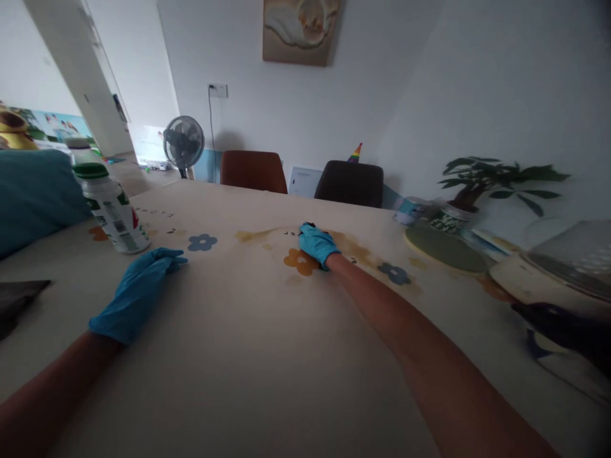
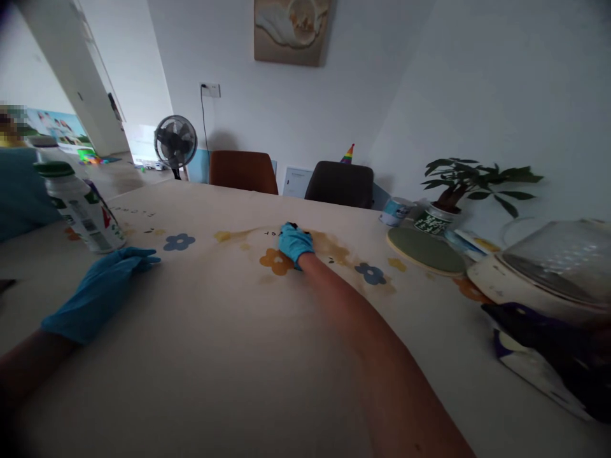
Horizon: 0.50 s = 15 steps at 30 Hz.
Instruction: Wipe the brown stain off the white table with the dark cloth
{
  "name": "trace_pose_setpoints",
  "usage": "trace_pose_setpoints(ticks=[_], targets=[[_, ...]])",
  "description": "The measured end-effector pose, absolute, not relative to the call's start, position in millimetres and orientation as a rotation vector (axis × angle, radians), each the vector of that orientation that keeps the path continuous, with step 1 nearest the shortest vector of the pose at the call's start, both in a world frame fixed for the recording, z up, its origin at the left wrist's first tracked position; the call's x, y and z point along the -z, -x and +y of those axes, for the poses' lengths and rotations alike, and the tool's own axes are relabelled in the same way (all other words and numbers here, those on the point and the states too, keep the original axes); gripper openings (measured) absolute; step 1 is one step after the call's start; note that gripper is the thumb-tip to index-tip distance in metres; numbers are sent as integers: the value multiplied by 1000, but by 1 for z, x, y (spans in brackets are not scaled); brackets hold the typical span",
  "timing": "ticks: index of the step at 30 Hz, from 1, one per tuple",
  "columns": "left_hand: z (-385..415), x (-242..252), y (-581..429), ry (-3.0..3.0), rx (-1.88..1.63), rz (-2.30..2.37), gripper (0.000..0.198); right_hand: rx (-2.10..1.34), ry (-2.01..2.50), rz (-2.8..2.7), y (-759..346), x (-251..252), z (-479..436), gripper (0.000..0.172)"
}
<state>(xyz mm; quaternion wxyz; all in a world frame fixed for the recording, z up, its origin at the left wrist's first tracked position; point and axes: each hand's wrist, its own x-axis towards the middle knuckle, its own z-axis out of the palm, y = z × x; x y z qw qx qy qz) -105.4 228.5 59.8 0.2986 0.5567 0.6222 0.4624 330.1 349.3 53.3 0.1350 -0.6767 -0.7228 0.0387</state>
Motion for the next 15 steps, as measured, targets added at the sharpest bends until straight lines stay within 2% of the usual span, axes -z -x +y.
trace_pose_setpoints(ticks=[3, 7, 12, 15], targets=[[227, -64, 103, -1462, -1233, 1633, 59, -139, 2072, -1978, -373, -61, 336, 49], [229, -58, 107, -1525, -1225, 1625, 58, -152, 2220, -1847, -424, -75, 321, 70], [233, -48, 114, -1585, -1206, 1643, 55, -221, 2225, -1902, -452, -80, 320, 58], [234, -47, 115, -1618, -1205, 1668, 51, -223, 2068, -2004, -451, -73, 316, 64]])
